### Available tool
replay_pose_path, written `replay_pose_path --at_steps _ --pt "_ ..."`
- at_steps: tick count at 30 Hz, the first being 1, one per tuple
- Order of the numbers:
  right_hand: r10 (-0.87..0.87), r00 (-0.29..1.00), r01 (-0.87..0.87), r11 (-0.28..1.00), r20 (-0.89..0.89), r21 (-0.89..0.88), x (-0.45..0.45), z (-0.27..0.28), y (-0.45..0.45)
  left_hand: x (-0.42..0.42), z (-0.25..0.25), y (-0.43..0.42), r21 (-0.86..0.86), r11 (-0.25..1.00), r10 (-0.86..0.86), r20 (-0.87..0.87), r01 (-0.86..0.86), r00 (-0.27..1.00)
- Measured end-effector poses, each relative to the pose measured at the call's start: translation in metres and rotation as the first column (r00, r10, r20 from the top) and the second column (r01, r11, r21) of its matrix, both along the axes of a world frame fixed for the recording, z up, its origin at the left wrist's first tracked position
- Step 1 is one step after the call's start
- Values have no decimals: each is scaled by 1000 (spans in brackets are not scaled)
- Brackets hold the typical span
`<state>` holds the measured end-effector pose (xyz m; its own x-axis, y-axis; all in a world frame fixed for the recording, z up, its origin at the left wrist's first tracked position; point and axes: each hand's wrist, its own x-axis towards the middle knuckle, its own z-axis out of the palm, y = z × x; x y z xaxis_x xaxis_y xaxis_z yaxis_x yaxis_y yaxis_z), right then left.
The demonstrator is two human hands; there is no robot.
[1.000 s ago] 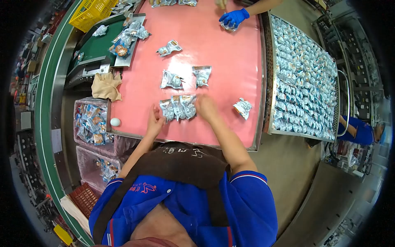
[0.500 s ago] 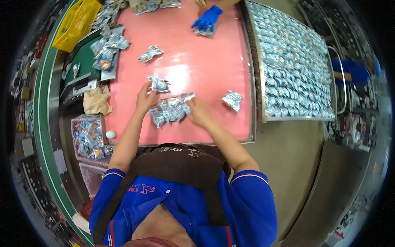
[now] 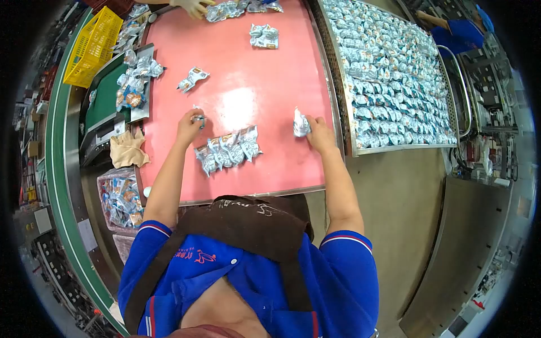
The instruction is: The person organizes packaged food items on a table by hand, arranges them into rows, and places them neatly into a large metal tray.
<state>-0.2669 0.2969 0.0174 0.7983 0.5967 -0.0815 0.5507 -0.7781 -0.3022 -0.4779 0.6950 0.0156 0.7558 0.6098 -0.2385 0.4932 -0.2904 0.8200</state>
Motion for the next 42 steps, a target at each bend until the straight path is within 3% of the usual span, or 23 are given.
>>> replay_pose_path --at_steps 2,4,6,9,10,11,14,16,17,19,23,26,29,31,32,34,36,39,42 --pt "-78 957 81 997 -279 -1 -22 26 20 -38 -9 9 171 984 7 217 -45 976" --pt "-74 825 121 992 -560 47 -48 43 41 -80 6 1 180 975 69 308 -130 949" --pt "-23 898 88 988 -440 128 -71 19 55 -113 48 -21 332 936 10 317 -121 948" --pt "72 929 -27 991 -362 129 -87 13 73 -143 44 -51 306 947 7 291 -100 957" --pt "109 930 -75 991 -351 111 -89 15 80 -152 16 -57 246 969 -56 205 4 977" --pt "107 931 -105 994 -350 25 -90 12 86 -160 -10 -64 173 979 -126 123 103 984" --pt "116 956 -165 972 -268 -167 -89 11 98 -150 -6 -101 495 819 -243 -158 290 957" --pt "150 978 -178 963 -142 -204 -97 32 99 -143 11 -108 452 853 -229 -127 262 965" --pt "260 961 -269 957 -95 -108 -102 39 102 -138 21 -110 430 869 -217 -113 245 970" --pt "444 896 -444 893 22 78 -113 47 108 -124 36 -116 431 830 -271 -243 354 931" --pt "600 796 -597 800 82 -64 -135 29 126 -92 45 -122 343 818 -268 -481 461 835" --pt "619 784 -614 784 41 -95 -133 17 134 -88 37 -115 302 828 -295 -485 474 824" --pt "606 791 -605 795 86 -40 -131 -1 131 -102 -5 -113 461 779 -297 -327 426 897" --pt "594 802 -595 804 67 6 -133 1 130 -98 6 -114 456 748 -296 -421 483 857" --pt "598 784 -611 791 165 37 -133 -3 126 -91 27 -119 405 758 -293 -488 511 822" --pt "570 781 -588 809 256 -8 -134 -19 125 -96 2 -112 471 732 -335 -380 492 862" --pt "590 763 -595 801 264 -70 -132 -16 128 -94 13 -117 457 747 -315 -398 483 862" --pt "628 738 -640 767 247 -35 -124 -16 129 -92 8 -121 526 687 -239 -488 501 840" --pt "639 729 -664 748 244 25 -119 -28 125 -92 5 -138 550 707 -169 -478 444 862"
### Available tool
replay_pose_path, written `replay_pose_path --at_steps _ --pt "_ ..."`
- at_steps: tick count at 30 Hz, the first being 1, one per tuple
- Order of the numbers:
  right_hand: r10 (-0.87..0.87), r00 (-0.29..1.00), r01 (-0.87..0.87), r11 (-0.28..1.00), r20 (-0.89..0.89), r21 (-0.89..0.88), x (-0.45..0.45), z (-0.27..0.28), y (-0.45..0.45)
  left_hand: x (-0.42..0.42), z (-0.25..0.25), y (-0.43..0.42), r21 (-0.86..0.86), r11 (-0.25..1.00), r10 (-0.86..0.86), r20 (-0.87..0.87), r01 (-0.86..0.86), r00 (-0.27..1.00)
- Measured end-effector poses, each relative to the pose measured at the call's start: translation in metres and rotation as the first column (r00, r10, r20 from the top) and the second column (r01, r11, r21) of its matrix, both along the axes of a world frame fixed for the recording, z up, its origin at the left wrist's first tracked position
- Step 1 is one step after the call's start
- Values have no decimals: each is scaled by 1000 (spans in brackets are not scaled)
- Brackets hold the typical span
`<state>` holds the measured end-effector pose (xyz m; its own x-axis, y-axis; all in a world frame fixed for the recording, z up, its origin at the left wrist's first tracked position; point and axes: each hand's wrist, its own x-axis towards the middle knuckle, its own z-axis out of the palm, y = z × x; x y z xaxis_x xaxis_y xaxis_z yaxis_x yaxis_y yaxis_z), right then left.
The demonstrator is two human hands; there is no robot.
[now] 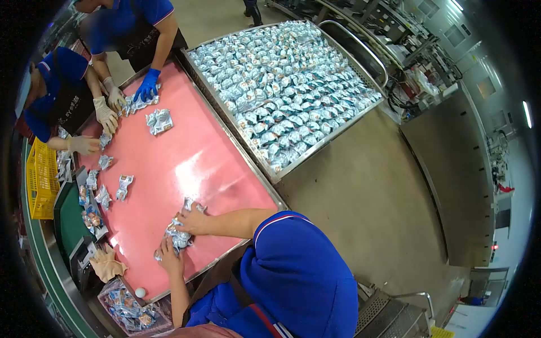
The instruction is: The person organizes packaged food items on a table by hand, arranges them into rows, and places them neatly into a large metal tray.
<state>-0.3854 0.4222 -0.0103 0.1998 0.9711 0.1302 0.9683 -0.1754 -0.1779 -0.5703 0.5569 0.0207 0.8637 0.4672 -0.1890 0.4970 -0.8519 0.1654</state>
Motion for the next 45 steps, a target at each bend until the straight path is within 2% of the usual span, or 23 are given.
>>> replay_pose_path --at_steps 3,4,6,7,10,14,17,22,25,26,27,29,30,33,37,38,41,42,45 --pt "117 988 -124 990 -98 -65 12 0 -19 -6 4 -38 -61 994 91 24 -89 996" --pt "154 981 -161 986 -117 -49 18 6 -32 -15 -3 -49 -115 990 92 87 -82 992" --pt "167 944 -227 955 -284 -190 38 38 -62 -21 -26 -75 -217 974 123 247 -69 961" --pt "163 918 -265 931 -362 -252 47 51 -76 -17 -22 -89 -243 967 139 236 -80 962" --pt "175 887 -283 937 -427 -205 63 42 -122 0 19 -144 -284 954 147 179 -92 973" --pt "265 902 -319 941 -341 -113 84 97 -178 26 81 -206 -219 967 167 151 -131 974" --pt "312 911 -338 940 -269 -53 80 109 -209 24 112 -247 -132 973 205 119 -189 971" --pt "438 881 -450 892 -180 -32 60 113 -286 -8 114 -355 -70 956 292 157 -285 943" --pt "535 840 -538 843 -91 -5 54 88 -354 -22 90 -445 -169 919 388 221 -356 895" --pt "490 847 -523 837 -205 -162 51 88 -378 -21 87 -478 -188 898 432 212 -397 876" --pt "513 828 -557 802 -227 -217 49 95 -405 -23 78 -514 -280 867 478 240 -411 845" --pt "545 800 -600 747 -252 -287 55 112 -444 -26 64 -567 -416 817 540 306 -400 784" --pt "594 774 -633 723 -219 -276 57 113 -461 -23 74 -592 -451 770 584 217 -450 782" --pt "609 734 -678 623 -301 -390 61 114 -493 -22 71 -642 -502 728 633 228 -468 740" --pt "630 722 -692 641 -286 -333 67 135 -504 -13 89 -653 -383 788 590 247 -482 769" --pt "636 722 -691 666 -271 -279 71 130 -507 -8 97 -654 -339 789 594 206 -512 778" --pt "632 750 -649 760 -196 -35 95 110 -523 18 112 -653 -273 842 530 264 -465 806" --pt "609 773 -618 786 -180 10 110 109 -532 37 121 -656 -273 832 542 223 -482 810" --pt "493 852 -490 870 -176 62 180 114 -571 109 130 -658 -242 917 379 288 -316 879"
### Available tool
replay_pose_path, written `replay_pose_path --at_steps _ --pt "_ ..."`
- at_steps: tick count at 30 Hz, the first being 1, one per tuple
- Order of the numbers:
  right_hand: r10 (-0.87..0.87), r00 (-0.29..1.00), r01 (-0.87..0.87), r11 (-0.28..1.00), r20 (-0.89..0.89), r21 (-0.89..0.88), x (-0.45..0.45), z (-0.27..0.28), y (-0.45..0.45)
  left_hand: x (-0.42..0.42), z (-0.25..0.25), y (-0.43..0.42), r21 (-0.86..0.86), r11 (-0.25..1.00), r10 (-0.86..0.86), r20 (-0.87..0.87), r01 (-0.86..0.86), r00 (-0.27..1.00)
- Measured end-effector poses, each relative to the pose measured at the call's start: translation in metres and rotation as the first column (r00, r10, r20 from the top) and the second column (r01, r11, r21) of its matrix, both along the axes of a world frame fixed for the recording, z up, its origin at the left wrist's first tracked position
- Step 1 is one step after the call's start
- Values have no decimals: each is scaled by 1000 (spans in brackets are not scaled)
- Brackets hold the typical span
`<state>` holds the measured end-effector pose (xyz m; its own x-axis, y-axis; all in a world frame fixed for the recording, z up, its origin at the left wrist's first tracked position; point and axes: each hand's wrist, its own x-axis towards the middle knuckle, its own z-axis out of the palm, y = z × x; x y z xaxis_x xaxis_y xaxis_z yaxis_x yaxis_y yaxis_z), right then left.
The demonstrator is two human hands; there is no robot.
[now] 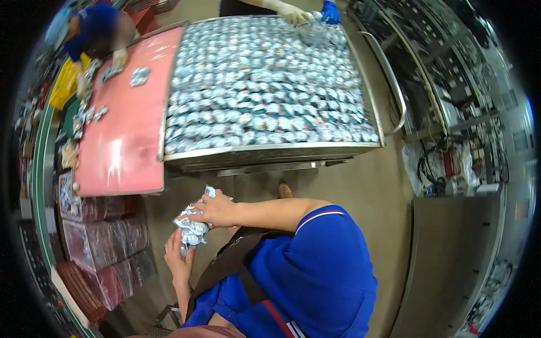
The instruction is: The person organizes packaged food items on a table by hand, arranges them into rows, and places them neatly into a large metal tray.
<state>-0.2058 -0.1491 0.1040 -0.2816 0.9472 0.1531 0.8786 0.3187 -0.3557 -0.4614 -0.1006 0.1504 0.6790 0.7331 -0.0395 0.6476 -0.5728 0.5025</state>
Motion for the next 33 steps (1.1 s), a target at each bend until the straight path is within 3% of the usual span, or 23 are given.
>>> replay_pose_path --at_steps 6,10,13,16,18,21,22,26,27,30,31,33 --pt "-391 919 392 920 55 -17 209 2 -133 243 -5 -34 75 928 -369 30 366 929" --pt "-658 741 659 751 134 41 329 17 -237 417 -13 -80 123 786 -618 135 606 775" --pt "-754 649 761 644 -103 85 407 -3 -291 521 -30 -114 171 724 -690 212 669 692" --pt "-783 590 808 569 -200 154 467 -34 -318 595 -64 -139 125 732 -656 394 670 644" --pt "-803 590 804 576 -80 147 485 -34 -323 616 -91 -148 109 748 -651 317 655 690" --pt "-796 580 782 604 174 155 493 -66 -328 621 -116 -158 84 678 -710 -180 730 680" --pt "-776 570 769 619 270 157 492 -79 -326 625 -114 -159 75 686 -698 -212 724 684" --pt "-732 585 801 589 350 -107 503 -86 -314 632 -107 -160 35 704 -672 -288 709 682" --pt "-702 615 788 563 358 -250 505 -74 -310 632 -109 -160 39 708 -668 -285 705 687" --pt "-700 635 768 527 327 -363 506 -61 -310 633 -109 -164 13 722 -656 -305 692 690" --pt "-678 672 718 499 297 -485 509 -49 -312 633 -108 -164 -4 726 -654 -314 688 689" --pt "-711 663 718 513 237 -469 507 -41 -315 634 -105 -163 -30 721 -664 -314 692 678"
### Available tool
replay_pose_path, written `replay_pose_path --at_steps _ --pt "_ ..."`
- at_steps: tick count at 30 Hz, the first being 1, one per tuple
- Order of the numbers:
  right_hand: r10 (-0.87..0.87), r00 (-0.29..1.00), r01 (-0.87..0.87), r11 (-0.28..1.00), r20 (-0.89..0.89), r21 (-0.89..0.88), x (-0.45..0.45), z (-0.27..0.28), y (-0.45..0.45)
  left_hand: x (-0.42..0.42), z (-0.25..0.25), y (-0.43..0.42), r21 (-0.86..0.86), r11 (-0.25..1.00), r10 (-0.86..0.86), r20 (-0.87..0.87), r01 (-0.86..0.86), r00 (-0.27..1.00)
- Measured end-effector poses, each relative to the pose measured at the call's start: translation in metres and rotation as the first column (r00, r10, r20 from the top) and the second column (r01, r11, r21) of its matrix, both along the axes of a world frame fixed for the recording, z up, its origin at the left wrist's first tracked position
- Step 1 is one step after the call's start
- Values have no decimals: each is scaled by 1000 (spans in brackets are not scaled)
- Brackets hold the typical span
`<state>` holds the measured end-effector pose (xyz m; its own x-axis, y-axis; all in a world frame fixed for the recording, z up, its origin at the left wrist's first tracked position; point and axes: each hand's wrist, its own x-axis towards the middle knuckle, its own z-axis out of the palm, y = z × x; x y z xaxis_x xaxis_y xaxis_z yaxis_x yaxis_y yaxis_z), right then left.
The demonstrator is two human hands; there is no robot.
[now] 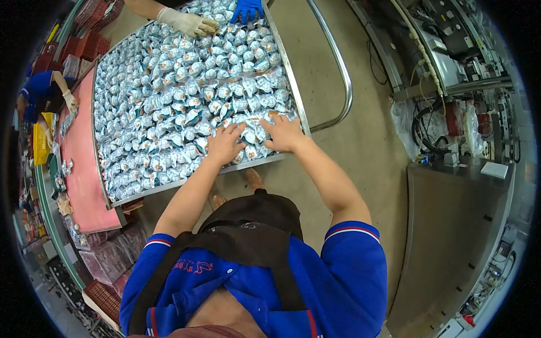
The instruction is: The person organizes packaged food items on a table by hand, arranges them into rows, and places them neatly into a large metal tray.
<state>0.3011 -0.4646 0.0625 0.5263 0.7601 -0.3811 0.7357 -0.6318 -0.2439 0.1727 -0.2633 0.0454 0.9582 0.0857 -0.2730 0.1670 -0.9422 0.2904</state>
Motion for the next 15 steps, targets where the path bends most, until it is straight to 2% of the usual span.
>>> replay_pose_path --at_steps 1,2,5,8,11,15 --pt "-11 1000 12 999 -12 31 -2 2 -2 -1 2 3 -14 1000 -12 0 12 1000" --pt "-24 997 17 995 73 98 -7 -4 -4 -1 3 4 -27 999 -24 -2 24 1000" --pt "-83 969 48 988 235 148 -19 -18 3 0 2 1 -18 1000 13 -24 -13 1000" --pt "-94 961 45 981 259 188 -12 -27 9 5 0 -13 64 993 95 -7 -95 995" --pt "-96 913 -45 942 397 333 -18 -43 1 -1 -7 -16 125 989 77 30 -80 997" --pt "-88 887 -87 933 454 350 -16 -43 2 0 -7 -12 67 994 87 2 -87 996"
